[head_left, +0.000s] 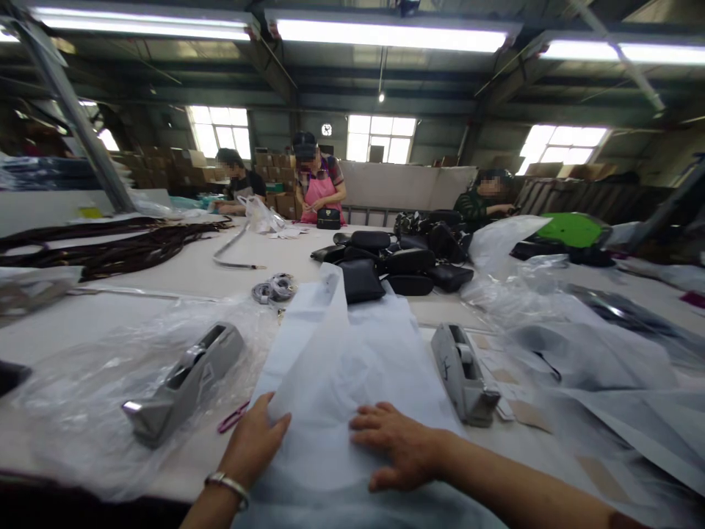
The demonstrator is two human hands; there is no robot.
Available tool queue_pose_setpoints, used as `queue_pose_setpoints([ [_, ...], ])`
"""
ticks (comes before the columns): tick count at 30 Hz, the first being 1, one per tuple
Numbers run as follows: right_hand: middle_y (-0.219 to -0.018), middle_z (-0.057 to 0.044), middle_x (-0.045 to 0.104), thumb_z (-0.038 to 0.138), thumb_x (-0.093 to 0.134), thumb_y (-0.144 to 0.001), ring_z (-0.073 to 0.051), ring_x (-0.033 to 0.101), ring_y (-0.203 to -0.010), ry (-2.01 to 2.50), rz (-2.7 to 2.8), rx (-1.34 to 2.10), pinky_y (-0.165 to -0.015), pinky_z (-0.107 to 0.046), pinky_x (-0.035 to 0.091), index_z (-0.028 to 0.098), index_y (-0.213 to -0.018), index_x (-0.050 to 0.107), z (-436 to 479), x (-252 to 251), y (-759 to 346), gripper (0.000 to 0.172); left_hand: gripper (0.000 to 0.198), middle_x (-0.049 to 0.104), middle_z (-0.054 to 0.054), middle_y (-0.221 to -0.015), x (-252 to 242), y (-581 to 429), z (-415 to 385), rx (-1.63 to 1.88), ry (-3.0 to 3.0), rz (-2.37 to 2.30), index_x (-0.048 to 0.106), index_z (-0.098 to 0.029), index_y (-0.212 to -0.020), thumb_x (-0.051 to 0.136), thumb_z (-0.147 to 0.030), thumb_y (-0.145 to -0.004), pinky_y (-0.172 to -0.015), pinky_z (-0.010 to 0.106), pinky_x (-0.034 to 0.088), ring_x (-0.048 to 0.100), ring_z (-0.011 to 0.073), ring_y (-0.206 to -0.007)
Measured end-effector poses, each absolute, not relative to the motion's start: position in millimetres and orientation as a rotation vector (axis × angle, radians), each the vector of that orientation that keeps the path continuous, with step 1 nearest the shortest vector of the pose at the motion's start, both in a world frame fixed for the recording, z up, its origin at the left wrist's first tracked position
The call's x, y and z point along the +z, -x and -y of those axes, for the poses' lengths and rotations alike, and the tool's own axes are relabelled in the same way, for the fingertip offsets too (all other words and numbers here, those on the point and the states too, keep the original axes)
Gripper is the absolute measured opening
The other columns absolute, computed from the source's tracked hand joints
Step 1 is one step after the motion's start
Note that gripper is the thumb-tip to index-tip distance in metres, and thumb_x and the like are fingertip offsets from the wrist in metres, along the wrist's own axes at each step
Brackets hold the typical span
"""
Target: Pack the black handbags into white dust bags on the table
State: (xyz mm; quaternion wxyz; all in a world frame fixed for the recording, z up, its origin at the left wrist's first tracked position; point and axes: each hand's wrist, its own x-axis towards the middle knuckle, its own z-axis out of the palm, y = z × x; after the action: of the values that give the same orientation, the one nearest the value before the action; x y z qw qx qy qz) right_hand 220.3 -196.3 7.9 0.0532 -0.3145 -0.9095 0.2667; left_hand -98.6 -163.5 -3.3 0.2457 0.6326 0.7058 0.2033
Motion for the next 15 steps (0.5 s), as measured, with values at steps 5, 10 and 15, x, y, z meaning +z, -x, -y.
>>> queue_pose_setpoints([
  [5,-0.114,-0.012,0.074,0.061,0.064,-0.088,-0.027,0.068,-0.108,0.825,2.815,0.750,-0.094,-0.039,0.050,0.020,-0.116,0.072,193,12,-223,0.051,0.055,0.070,0.015,-0.126,-12,129,196,0.464,-1.540,-1.977,0.058,-0.010,-0.129,0.051,-0.044,-0.086,-0.101,0.038,0.051,0.069,0.0293,-0.113],
  [10,-0.098,-0.010,0.076,0.045,0.060,-0.096,-0.024,0.070,-0.091,0.996,2.655,0.406,-0.086,-0.036,0.051,0.018,-0.109,0.073,145,29,-187,0.033,0.043,0.074,0.015,-0.114,-23,131,221,0.396,-1.555,-2.021,0.059,-0.013,-0.119,0.041,-0.038,-0.089,-0.094,0.036,0.052,0.071,0.0276,-0.105],
  [15,-0.135,-0.020,0.062,0.042,0.063,-0.094,-0.033,0.052,-0.131,1.207,2.392,0.223,-0.109,-0.050,0.040,0.013,-0.126,0.065,81,25,-126,0.044,0.025,0.076,0.009,-0.101,-36,136,242,0.351,-1.595,-2.017,0.062,-0.021,-0.096,0.042,-0.031,-0.085,-0.090,0.030,0.053,0.072,0.0238,-0.097],
])
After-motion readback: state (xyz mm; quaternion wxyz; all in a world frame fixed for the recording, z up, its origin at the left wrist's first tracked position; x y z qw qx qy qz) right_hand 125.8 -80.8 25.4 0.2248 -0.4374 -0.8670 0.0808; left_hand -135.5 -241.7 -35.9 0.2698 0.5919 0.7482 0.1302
